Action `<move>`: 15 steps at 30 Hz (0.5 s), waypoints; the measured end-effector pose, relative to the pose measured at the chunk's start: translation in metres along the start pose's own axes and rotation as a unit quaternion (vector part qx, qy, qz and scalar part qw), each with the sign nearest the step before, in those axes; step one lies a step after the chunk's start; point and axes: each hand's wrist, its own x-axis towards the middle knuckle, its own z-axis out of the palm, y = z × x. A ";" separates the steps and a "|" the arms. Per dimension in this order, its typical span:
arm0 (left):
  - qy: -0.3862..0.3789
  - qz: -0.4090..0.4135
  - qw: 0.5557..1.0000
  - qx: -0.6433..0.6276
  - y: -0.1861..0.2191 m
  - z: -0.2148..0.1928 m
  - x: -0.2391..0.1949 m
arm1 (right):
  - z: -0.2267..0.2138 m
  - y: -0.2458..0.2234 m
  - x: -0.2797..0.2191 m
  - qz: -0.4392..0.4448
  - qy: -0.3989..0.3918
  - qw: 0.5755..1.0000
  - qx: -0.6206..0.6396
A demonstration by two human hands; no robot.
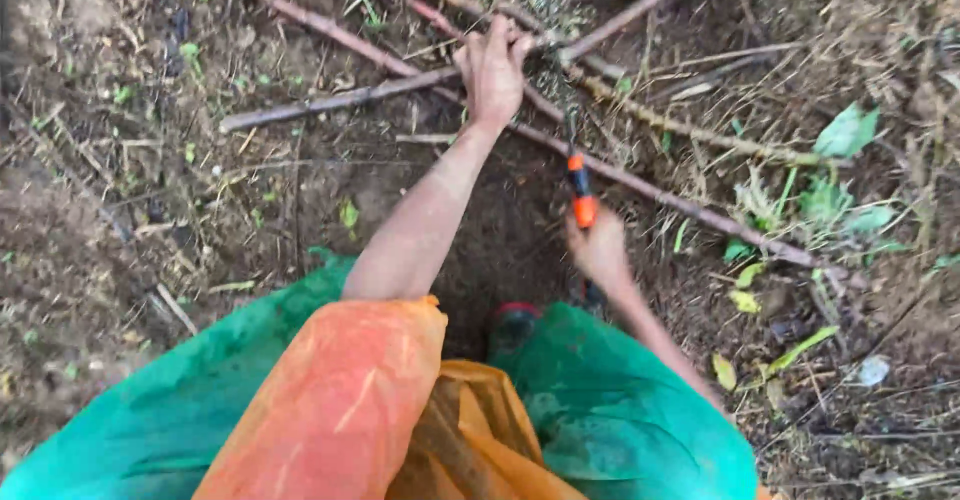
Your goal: Sawing long branches into smaller pieces using a hand saw
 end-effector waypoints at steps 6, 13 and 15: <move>0.038 0.106 0.994 0.008 0.003 -0.009 -0.014 | -0.024 -0.051 0.039 -0.079 0.129 0.989 -0.005; -0.013 0.122 0.992 0.014 -0.006 -0.025 -0.032 | -0.009 -0.001 -0.048 -0.048 0.130 0.986 0.089; -0.037 0.136 0.989 0.041 -0.002 -0.042 -0.031 | -0.007 0.001 -0.051 -0.064 0.107 0.987 0.104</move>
